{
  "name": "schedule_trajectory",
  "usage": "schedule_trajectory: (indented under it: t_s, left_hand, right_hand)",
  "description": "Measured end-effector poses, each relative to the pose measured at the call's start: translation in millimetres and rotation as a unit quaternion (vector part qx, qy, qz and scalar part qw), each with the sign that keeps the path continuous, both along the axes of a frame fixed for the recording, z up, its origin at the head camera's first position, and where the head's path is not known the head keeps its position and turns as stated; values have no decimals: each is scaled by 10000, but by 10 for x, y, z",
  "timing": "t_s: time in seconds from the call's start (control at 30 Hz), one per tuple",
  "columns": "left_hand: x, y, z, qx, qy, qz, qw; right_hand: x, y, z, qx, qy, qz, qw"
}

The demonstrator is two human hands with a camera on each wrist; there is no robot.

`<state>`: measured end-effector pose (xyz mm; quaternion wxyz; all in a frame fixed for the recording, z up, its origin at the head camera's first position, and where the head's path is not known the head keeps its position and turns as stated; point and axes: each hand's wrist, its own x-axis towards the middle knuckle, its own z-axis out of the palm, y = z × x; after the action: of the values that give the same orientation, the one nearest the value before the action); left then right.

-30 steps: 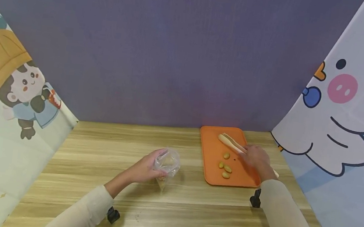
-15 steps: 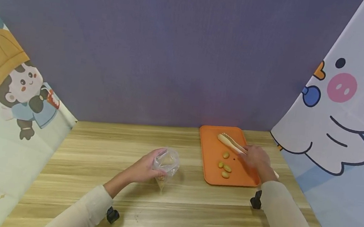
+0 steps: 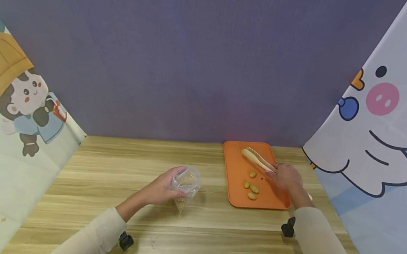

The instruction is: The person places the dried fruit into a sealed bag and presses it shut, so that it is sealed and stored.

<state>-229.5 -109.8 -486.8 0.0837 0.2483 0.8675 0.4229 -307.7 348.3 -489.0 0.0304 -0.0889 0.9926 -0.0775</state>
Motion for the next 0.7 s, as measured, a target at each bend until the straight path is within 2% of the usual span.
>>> schedule_trajectory:
  t_s: [0.23, 0.7]
  left_hand:
    - [-11, 2, -28, -17, 52, -10, 10000]
    - [-17, 29, -31, -28, 52, -33, 10000]
  right_hand:
    - [75, 16, -2, -90, 321, 150, 9993]
    - [257, -82, 123, -360, 542, 222, 9976]
